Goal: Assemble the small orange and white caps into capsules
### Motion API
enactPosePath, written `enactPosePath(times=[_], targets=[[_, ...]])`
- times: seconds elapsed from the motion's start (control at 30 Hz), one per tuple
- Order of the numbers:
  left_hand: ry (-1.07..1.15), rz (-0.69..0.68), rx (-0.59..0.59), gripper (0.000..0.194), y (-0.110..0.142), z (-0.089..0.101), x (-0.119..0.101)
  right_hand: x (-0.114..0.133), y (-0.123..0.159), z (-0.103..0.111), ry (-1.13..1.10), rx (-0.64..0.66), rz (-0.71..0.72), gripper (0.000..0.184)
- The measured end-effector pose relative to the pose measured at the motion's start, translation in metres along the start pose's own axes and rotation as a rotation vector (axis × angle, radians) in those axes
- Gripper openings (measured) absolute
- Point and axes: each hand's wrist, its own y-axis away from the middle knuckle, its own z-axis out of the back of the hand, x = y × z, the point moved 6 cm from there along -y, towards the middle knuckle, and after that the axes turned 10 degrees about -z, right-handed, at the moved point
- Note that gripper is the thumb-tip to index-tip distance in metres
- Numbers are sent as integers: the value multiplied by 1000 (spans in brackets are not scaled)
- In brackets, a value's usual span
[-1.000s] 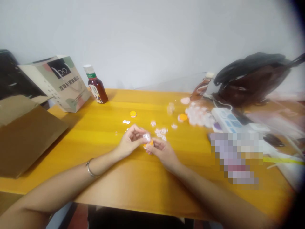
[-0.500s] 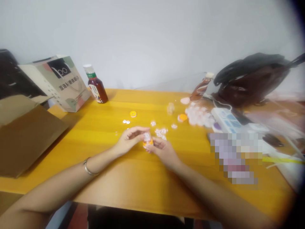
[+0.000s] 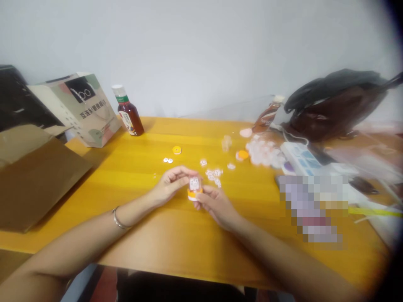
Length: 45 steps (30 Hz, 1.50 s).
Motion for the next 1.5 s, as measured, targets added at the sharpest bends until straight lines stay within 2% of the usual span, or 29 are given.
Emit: enactPosePath(times=[0.1,0.2,0.27,0.4,0.5,0.57,0.63,0.77,0.83,0.9,1.03,1.13,1.27,1.37,1.43,1.5], targets=[[112,52,14,12,1,-2,0,-8,1,-6,-81,82,-51,23],[129,56,101,22,2,-7,-6,-4,0,-1,-37,-1,2,21],[82,23,108,28,2,-9,-9,0,-1,3,21,-56,31,20],[-71,-60,-30,19,3,-8,-7,6,-1,5,132,-108,82,17],[-157,-193,-169,16,5,-7,-6,10,1,5,222,-165,148,19],[-182,-258,-219,18,7,-5,-5,10,1,4,237,-181,153,17],[-162,-242,-190,16,6,-3,-4,8,0,5,186,-153,117,13],[-30,-79,9,18,1,-5,-4,4,-3,8,49,-66,50,18],[-19,-57,58,15,1,-7,-7,3,-3,9,26,-47,37,18],[-60,-98,36,15,1,-7,-10,4,-3,9,52,-68,45,17],[-136,-231,-95,16,3,-8,-12,10,0,10,156,-198,141,17],[-154,-246,-116,15,3,-7,-10,13,2,10,196,-242,198,19],[-4,-118,54,15,1,-10,-6,6,1,6,87,-85,113,12],[163,8,148,19,2,-14,-4,-2,0,1,-95,63,45,22],[226,66,182,22,3,-18,-4,-4,-1,-1,-152,91,22,25],[234,72,168,28,3,-21,-2,-4,-3,2,-105,37,29,22]])
